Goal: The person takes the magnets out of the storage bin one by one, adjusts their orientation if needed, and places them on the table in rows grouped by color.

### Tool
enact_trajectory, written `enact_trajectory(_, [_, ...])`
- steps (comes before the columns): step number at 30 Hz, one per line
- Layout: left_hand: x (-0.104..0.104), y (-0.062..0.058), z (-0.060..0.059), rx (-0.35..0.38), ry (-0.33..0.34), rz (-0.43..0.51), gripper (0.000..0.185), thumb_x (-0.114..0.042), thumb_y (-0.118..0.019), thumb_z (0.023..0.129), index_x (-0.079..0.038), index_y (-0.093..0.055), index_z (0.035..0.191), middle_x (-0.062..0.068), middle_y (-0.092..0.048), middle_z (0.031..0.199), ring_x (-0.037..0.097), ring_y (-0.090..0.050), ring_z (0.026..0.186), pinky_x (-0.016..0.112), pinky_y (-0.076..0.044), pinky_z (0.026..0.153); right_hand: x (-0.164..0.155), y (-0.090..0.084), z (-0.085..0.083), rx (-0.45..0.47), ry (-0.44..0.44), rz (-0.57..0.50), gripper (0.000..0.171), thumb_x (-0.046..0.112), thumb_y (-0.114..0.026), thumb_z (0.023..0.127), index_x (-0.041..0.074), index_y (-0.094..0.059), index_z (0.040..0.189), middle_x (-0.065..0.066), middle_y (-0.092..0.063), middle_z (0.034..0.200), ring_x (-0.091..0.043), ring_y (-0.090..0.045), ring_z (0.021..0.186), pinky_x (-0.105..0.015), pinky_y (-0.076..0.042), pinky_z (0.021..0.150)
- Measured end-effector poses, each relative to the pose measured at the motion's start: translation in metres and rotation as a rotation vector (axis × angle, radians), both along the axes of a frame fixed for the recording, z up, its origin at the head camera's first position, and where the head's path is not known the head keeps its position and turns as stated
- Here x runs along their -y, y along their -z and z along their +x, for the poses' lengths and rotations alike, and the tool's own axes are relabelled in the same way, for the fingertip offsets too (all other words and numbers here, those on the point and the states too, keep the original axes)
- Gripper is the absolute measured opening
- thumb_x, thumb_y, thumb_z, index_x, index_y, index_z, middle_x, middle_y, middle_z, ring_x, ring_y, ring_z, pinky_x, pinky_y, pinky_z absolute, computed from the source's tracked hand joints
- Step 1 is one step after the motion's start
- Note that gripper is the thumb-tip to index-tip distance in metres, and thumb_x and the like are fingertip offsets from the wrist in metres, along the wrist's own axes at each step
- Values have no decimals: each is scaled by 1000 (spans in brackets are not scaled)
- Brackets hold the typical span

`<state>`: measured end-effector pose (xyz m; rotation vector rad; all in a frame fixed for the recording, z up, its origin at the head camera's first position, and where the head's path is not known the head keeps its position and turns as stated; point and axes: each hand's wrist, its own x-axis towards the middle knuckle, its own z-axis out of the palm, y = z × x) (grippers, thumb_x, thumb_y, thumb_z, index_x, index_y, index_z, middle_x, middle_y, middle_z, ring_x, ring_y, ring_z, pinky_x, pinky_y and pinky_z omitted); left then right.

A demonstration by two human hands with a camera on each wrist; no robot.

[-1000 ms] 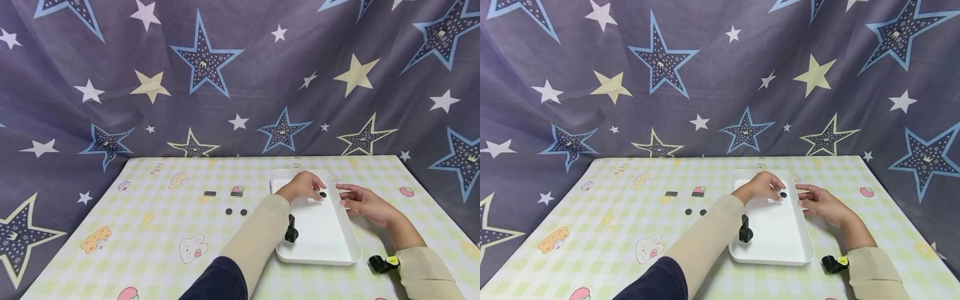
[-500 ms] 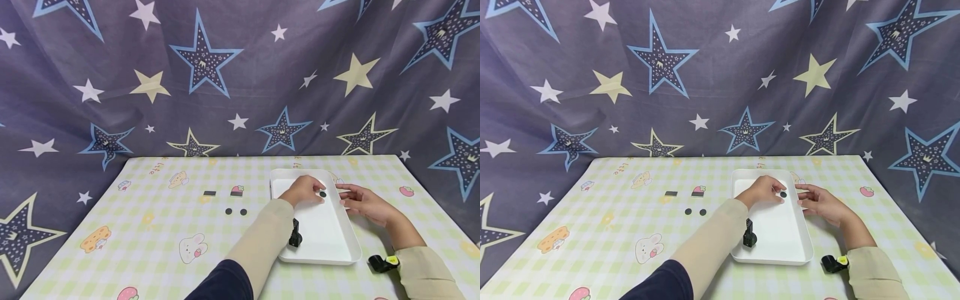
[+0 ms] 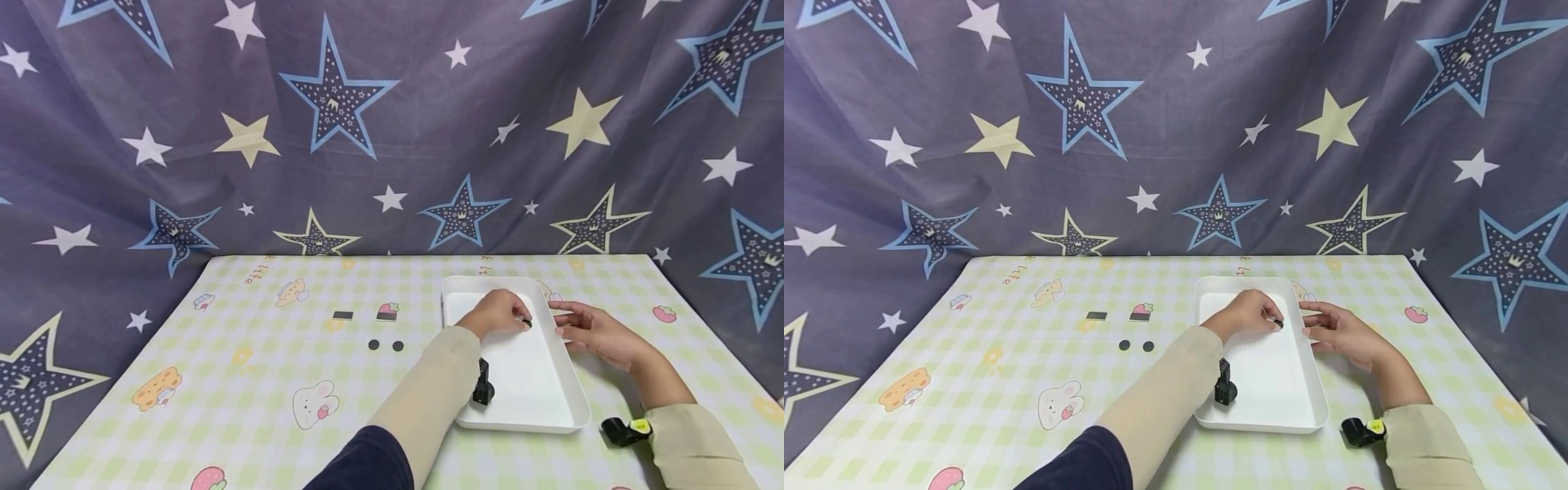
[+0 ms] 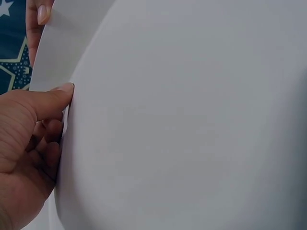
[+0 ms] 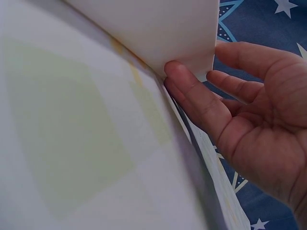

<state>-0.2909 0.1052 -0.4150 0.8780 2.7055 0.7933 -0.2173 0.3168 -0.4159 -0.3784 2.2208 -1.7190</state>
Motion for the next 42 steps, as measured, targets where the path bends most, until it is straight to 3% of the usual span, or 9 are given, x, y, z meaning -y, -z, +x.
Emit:
enact_trajectory(13, [4,-3,-2,73,69,78,10,-10,-78,84,-9,-77,94,-8,-64,75,0,-53,69,9,-41,66,0,0,0,-2,1,7,67,10,-57,99,-12,-18,149,-40,-35,136,-8,-60,103,-36,-55,83])
enact_trajectory(22, [9,-5,-2,51,94,94,11,-8,-77,84,-7,-77,95,-6,-66,76,-1,-54,68,8,-41,66,0,2,-1,-3,-5,11,66,10,-56,99,-12,-18,148,-40,-35,136,-7,-59,103,-35,-55,84])
enact_trajectory(31, [19,-17,-4,15,162,82,12,-6,-76,84,-4,-76,96,0,-71,84,1,-57,72,7,-42,69,1,0,-1,-11,-20,20,65,10,-55,100,-13,-18,148,-38,-37,134,-7,-59,103,-35,-55,84])
enact_trajectory(42, [30,-27,-6,37,172,116,10,-5,-74,86,-5,-75,96,-2,-70,85,3,-59,75,10,-44,70,1,-3,2,-6,-7,36,66,11,-56,100,-12,-18,148,-40,-34,137,-4,-58,103,-35,-55,84])
